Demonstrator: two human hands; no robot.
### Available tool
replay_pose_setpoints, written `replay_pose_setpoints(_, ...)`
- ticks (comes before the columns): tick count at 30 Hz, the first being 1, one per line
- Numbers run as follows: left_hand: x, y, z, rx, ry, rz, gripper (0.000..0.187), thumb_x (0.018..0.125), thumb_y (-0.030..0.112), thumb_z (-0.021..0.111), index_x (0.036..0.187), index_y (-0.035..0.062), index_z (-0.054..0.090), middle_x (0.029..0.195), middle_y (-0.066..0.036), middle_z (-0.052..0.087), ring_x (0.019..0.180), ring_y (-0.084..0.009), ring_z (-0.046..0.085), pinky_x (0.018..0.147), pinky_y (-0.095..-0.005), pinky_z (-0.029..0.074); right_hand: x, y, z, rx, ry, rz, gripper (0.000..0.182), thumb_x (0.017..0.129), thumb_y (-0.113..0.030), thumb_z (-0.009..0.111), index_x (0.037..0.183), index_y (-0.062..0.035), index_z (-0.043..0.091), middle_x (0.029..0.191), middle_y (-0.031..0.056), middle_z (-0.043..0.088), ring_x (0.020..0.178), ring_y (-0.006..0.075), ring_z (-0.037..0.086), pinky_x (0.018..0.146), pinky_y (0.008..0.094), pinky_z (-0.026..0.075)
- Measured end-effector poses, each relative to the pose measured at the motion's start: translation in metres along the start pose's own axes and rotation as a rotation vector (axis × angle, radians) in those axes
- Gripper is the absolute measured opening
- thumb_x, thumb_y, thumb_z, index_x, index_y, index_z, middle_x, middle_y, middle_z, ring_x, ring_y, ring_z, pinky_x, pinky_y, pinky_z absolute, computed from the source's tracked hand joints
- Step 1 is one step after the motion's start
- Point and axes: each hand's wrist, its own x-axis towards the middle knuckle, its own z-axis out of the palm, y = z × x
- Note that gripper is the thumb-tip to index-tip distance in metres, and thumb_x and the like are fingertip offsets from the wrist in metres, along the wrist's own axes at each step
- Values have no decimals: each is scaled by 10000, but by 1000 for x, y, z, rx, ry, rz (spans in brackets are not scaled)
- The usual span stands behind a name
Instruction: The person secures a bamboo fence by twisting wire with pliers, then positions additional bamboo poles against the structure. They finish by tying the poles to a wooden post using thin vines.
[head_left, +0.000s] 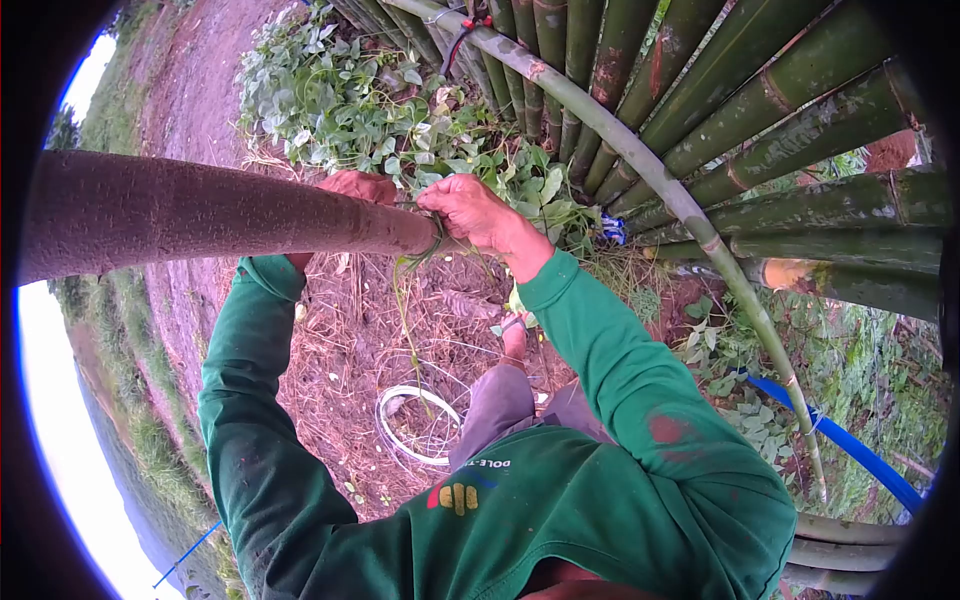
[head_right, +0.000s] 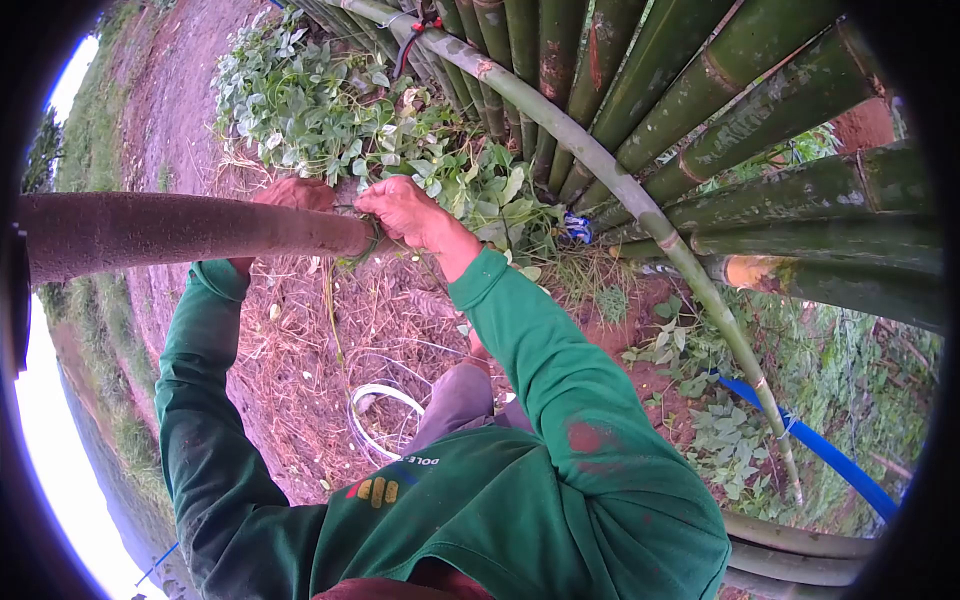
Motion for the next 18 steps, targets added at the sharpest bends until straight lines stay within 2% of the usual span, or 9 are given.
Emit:
replay_pose_setpoints(2, 0, 1, -2, -91, -36, -85, 224, 839, 199, 646, 718, 45, 537, 704, -107, 531, 617, -285, 555, 564, -401, 411, 1, -2, 2, -60, 8, -3, 196, 906, -172, 626, 732, -84, 617, 559, -61, 406, 437, 55, 373, 389, 264, 269)
replay_pose_setpoints(6, 6, 18, -15, -276, -115, -252, 232, 840, 189, 642, 694, 51, 526, 703, -102, 519, 611, -276, 534, 560, -387, 398, 0, -8, 5, 28, 61, 63, 219, 901, -180, 623, 702, -93, 595, 555, -48, 398, 420, 74, 375, 374, 278, 253)
replay_pose_setpoints(10, -4, -25, 39, -220, 22, -119, 238, 838, 181, 646, 675, 61, 521, 729, -89, 510, 637, -257, 528, 555, -372, 384, 0, -10, 2, 136, 63, 106, 232, 897, -181, 621, 682, -106, 579, 550, -38, 399, 406, 82, 369, 362, 281, 241)
replay_pose_setpoints(15, 0, -4, 1, 144, 88, 13, 197, 808, 197, 656, 740, 52, 542, 765, -91, 530, 703, -272, 575, 583, -395, 434, 3, -9, 5, 75, 57, 91, 227, 886, -178, 624, 675, -111, 577, 530, -49, 383, 398, 75, 342, 362, 277, 224)
replay_pose_setpoints(18, 8, 10, -28, 250, 6, 11, 194, 790, 208, 661, 780, 46, 554, 787, -92, 543, 742, -281, 603, 600, -409, 464, 5, -9, 6, 2, 54, 84, 215, 877, -187, 630, 684, -103, 586, 518, -58, 368, 392, 71, 323, 365, 278, 209)
